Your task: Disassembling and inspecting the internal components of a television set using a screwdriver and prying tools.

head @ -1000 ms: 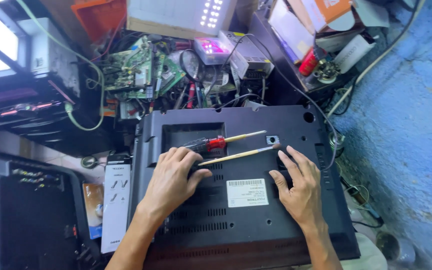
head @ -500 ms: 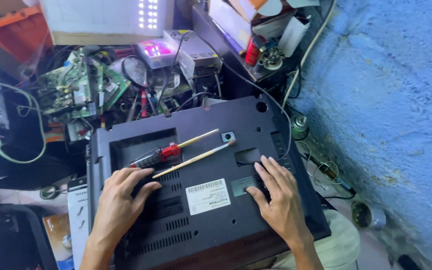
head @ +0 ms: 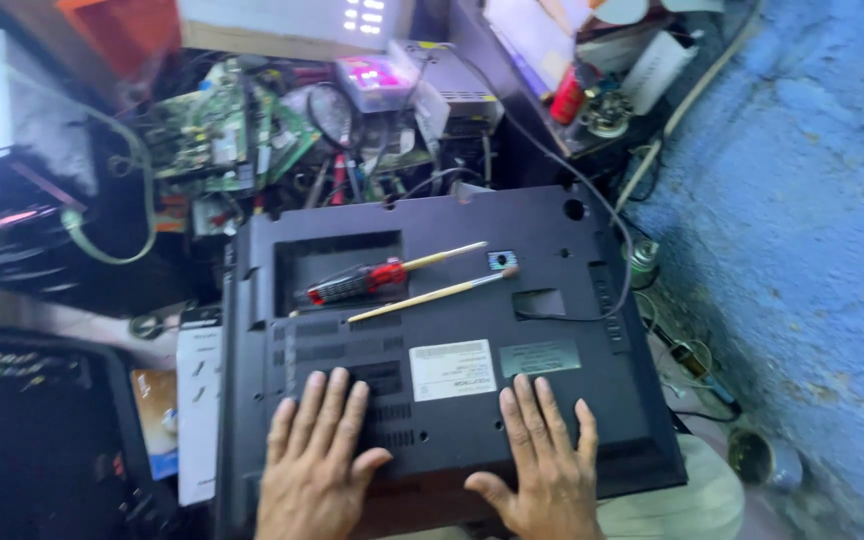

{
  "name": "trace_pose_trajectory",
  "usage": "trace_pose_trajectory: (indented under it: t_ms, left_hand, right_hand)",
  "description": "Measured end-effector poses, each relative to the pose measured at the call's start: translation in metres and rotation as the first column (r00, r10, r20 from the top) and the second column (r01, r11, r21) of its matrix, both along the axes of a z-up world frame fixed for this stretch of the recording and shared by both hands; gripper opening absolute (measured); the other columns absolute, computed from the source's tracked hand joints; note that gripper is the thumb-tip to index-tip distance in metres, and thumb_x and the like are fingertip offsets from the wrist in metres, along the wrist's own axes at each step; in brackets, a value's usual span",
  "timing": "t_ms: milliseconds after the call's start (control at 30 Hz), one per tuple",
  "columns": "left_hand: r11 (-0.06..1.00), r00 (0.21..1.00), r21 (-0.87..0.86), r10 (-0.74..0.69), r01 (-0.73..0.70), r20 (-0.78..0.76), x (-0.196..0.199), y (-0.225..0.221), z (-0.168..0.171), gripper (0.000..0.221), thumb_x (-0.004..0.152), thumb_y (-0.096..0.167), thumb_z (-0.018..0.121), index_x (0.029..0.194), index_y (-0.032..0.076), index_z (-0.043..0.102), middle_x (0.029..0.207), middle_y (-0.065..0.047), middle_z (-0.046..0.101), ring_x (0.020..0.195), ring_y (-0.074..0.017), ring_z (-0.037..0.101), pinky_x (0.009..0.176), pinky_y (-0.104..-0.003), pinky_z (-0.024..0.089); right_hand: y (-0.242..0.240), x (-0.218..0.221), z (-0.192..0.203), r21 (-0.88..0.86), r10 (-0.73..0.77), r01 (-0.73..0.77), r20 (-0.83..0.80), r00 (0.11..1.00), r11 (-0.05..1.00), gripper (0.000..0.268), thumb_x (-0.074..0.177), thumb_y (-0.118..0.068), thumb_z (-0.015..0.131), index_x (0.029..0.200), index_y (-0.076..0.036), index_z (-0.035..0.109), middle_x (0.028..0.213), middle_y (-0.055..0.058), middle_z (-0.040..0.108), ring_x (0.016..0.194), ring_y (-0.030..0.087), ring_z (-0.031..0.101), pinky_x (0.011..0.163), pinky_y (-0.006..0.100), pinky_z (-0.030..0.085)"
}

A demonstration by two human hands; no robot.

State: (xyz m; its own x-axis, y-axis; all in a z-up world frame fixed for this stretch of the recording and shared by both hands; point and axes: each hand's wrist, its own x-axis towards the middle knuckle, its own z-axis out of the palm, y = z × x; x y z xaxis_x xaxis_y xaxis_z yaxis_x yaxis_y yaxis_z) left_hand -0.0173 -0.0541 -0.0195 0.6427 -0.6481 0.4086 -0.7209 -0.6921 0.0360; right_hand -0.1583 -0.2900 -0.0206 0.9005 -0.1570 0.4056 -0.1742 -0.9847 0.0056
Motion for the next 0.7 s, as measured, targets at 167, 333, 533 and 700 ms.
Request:
trace_pose_trajectory:
  t_ms: [167,333,533,700]
  left_hand:
    - [0.997,0.999,-0.079,0.015,-0.012,0.037,-0.030,0.020,-0.007,0.078,0.097,0.076,0.038,0.152,0.021,0.051,0.159,-0.004,0.049,0.148,-0.0214,0.043,0.120,-0.040,0.028]
    - [0.996,0.996,-0.090,0.021,-0.013,0.088,-0.055,0.044,-0.029,0.082,0.096,0.084,0.035,0.153,0.027,0.050,0.158,-0.004,0.049,0.148,-0.0235,0.043,0.121,-0.042,0.024]
    - [0.998,0.997,0.066,-0.024,0.019,0.079,-0.063,0.052,-0.043,0.157,0.027,0.084,0.091,0.160,0.025,0.033,0.167,-0.010,0.032,0.155,-0.0340,0.029,0.123,-0.056,0.020]
    - [0.999,0.986,-0.016,-0.032,0.035,0.166,-0.061,0.045,-0.038,0.100,0.071,0.067,0.074,0.157,0.026,0.042,0.159,-0.019,0.042,0.148,-0.0418,0.038,0.123,-0.061,0.019]
  right_hand:
    - [0.042,0.013,-0.018,-0.045,0.217,-0.215,0.035,0.976,0.976,0.114,0.074,-0.098,0.053,0.155,-0.019,0.042,0.163,0.014,0.042,0.152,0.033,0.039,0.117,0.062,0.031]
    - [0.056,0.005,-0.032,-0.079,0.307,-0.307,-0.020,0.952,0.948,0.110,0.075,-0.095,0.060,0.158,-0.026,0.038,0.164,0.014,0.038,0.152,0.037,0.037,0.114,0.060,0.032]
    - [0.050,-0.001,-0.049,-0.253,0.339,-0.365,-0.142,0.930,0.896,0.175,0.025,-0.105,0.087,0.165,-0.027,0.018,0.171,0.011,0.023,0.157,0.036,0.023,0.115,0.066,0.028]
    - [0.057,0.006,-0.033,-0.165,0.418,-0.405,0.056,0.907,0.900,0.091,0.088,-0.087,0.054,0.156,-0.029,0.040,0.159,0.016,0.044,0.147,0.041,0.044,0.108,0.066,0.037]
